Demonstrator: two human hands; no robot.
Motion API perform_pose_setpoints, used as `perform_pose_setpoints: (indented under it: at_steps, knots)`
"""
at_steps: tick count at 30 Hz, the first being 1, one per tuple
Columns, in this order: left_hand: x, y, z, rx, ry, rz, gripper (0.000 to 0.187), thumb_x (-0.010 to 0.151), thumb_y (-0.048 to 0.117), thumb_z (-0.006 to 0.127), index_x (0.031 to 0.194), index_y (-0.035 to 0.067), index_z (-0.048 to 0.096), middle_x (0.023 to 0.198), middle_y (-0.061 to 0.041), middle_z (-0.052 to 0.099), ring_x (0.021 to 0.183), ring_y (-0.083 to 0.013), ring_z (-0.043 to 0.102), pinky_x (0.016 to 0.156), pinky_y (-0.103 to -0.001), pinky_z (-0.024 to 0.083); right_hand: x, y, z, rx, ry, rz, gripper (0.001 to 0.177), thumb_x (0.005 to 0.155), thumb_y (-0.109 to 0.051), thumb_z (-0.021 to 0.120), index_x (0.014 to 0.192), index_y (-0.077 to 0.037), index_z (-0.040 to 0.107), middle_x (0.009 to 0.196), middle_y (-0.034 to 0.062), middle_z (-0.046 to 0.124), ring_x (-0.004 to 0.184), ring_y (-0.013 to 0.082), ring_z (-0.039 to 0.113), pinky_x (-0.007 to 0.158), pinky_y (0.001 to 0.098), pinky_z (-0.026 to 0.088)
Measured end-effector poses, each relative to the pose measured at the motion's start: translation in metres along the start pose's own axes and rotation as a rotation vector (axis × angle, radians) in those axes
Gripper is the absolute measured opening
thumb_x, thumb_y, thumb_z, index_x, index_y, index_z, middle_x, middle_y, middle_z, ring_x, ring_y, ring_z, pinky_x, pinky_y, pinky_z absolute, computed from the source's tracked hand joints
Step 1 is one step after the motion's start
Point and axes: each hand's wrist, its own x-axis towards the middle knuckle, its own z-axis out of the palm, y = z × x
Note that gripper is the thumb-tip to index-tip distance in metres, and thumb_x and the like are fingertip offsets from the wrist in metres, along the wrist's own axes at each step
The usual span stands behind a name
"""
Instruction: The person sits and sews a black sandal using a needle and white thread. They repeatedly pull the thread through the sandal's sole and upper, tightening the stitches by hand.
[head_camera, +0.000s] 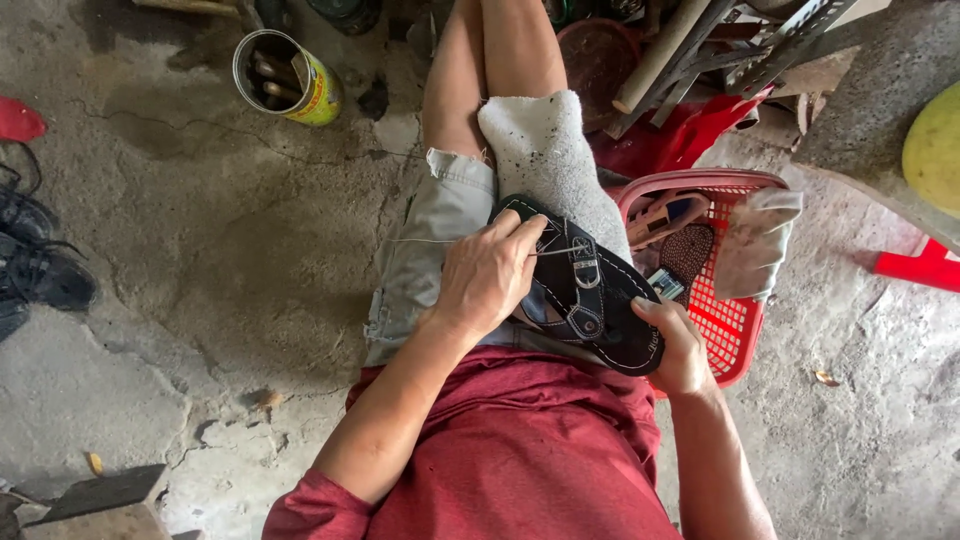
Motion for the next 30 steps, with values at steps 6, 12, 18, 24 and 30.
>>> perform_pose_setpoints:
  at_steps: [6, 12, 18, 24, 30]
  knots:
    - [-0.006, 0.001, 0.006, -0.153, 0.146, 0.01, 0.008, 0.082, 0.01, 0.067, 0.088, 0.013, 0.065, 0.083, -0.009, 0.056, 0.067, -0.0389, 0.07, 0.056, -0.049, 0.057, 0.006, -0.015, -0.033, 0.082, -0.479, -0.02, 0.032, 0.098, -0.021, 0.048, 0.095, 0.006, 0.065, 0.077, 0.0096, 0.062, 0.067, 0.0161, 0.05, 0.059, 0.0266, 0.035]
    - [-0.035, -0.012, -0.076, -0.99, 0.109, -0.099, 0.013, 0.089, 0.019, 0.067, 0.083, 0.009, 0.071, 0.096, -0.013, 0.065, 0.093, -0.0241, 0.067, 0.075, -0.038, 0.058, -0.043, -0.049, -0.01, -0.447, -0.459, -0.264, 0.035, 0.094, -0.029, 0.061, 0.115, -0.004, 0.072, 0.086, 0.0206, 0.068, 0.086, 0.0302, 0.067, 0.078, 0.045, 0.058]
    - [-0.106, -0.102, -0.138, -1.333, 0.501, -0.165, 0.019, 0.093, 0.019, 0.056, 0.077, 0.008, 0.056, 0.101, -0.023, 0.062, 0.049, -0.0183, 0.052, 0.036, -0.024, 0.033, -0.074, -0.062, 0.04, -0.771, -0.468, -0.544, 0.044, 0.096, -0.034, 0.053, 0.128, -0.006, 0.066, 0.107, 0.0204, 0.07, 0.093, 0.042, 0.073, 0.079, 0.0551, 0.059]
    - [-0.149, -0.142, -0.16, -0.68, 0.705, -0.727, 0.004, 0.104, 0.014, 0.068, 0.107, 0.012, 0.069, 0.079, 0.002, 0.061, 0.066, -0.0022, 0.054, 0.05, -0.016, 0.033, -0.042, -0.075, 0.012, -0.556, -0.547, 0.121, 0.043, 0.092, -0.013, 0.05, 0.133, -0.008, 0.061, 0.109, 0.013, 0.071, 0.093, 0.0248, 0.066, 0.078, 0.0401, 0.057]
    - [-0.092, -0.078, -0.122, 0.058, 0.526, -0.265, 0.021, 0.091, 0.002, 0.069, 0.111, -0.002, 0.072, 0.119, -0.019, 0.064, 0.111, -0.0339, 0.058, 0.094, -0.041, 0.049, 0.041, -0.056, -0.059, -0.497, -0.133, -0.779, 0.038, 0.101, -0.007, 0.066, 0.138, -0.002, 0.056, 0.138, 0.0248, 0.046, 0.11, 0.0318, 0.059, 0.061, 0.0334, 0.062]
